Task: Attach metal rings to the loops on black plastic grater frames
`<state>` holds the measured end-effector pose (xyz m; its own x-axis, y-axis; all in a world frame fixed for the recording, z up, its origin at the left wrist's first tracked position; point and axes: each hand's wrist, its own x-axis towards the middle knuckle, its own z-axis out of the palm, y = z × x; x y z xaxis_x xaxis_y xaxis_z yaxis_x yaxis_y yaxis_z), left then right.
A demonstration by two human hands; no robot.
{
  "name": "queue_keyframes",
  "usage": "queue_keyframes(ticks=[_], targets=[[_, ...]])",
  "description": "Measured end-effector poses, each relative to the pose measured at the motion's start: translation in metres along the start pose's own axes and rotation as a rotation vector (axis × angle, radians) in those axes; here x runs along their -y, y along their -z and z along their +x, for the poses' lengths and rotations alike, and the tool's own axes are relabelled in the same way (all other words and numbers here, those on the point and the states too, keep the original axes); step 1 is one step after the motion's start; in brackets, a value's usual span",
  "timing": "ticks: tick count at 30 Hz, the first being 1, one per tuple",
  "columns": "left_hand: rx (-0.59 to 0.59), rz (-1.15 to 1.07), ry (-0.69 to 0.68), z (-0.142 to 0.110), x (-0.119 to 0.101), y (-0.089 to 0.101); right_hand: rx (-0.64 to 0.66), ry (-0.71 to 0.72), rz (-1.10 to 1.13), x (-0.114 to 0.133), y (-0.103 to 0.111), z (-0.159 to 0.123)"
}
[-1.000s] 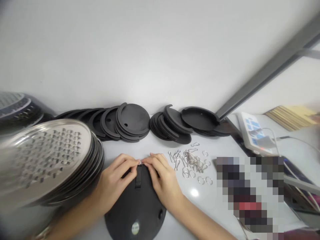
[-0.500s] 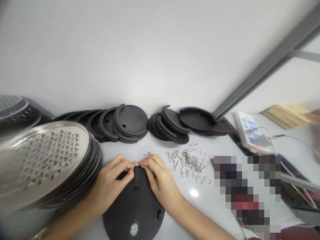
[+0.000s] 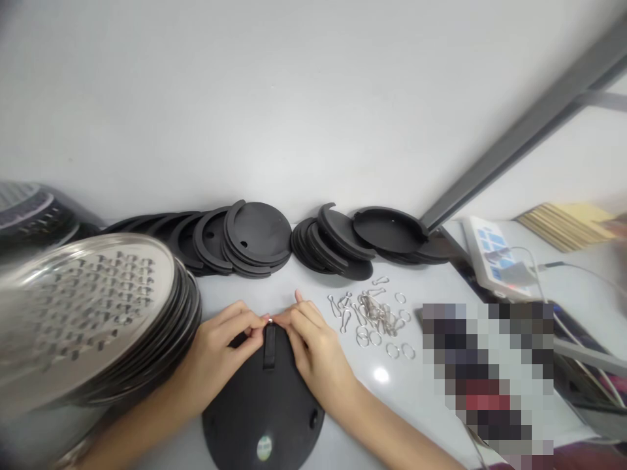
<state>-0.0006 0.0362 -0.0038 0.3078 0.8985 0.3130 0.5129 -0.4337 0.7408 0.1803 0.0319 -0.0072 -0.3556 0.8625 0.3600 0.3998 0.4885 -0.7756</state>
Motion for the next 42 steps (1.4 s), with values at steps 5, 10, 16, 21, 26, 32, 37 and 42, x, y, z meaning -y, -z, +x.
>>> queue_keyframes(ticks=[5,10,16,21,26,32,37,42], targets=[[0.019,0.024,0.003,0.0014,0.0002,-0.0014,-0.019,-0.05,0.029,0.0004,0.0003,-0.0007],[-0.015,0.009,-0.039,-0.0019,-0.0014,-0.0035,-0.057,-0.057,0.012,0.002,0.0005,-0.0042],[-0.023,0.014,-0.082,-0.0054,-0.0036,-0.0034,-0.045,-0.012,-0.001,0.0011,0.0011,-0.0031],[-0.041,0.041,-0.057,-0.0061,-0.003,-0.0034,-0.022,-0.013,0.006,0.0018,0.001,-0.0021],[-0.034,0.029,-0.033,-0.005,-0.0024,-0.0026,-0.013,-0.018,0.014,0.0025,0.001,-0.0019],[-0.004,-0.036,0.004,-0.0027,-0.0029,-0.0003,-0.012,-0.022,0.023,0.0024,0.0011,-0.0027],[0.01,-0.046,0.013,-0.0003,-0.0031,0.0003,-0.006,-0.026,0.027,0.0017,0.0006,-0.0028],[0.027,-0.025,0.017,-0.0008,-0.0034,0.0002,-0.011,-0.04,0.033,0.0023,0.0002,-0.0025]])
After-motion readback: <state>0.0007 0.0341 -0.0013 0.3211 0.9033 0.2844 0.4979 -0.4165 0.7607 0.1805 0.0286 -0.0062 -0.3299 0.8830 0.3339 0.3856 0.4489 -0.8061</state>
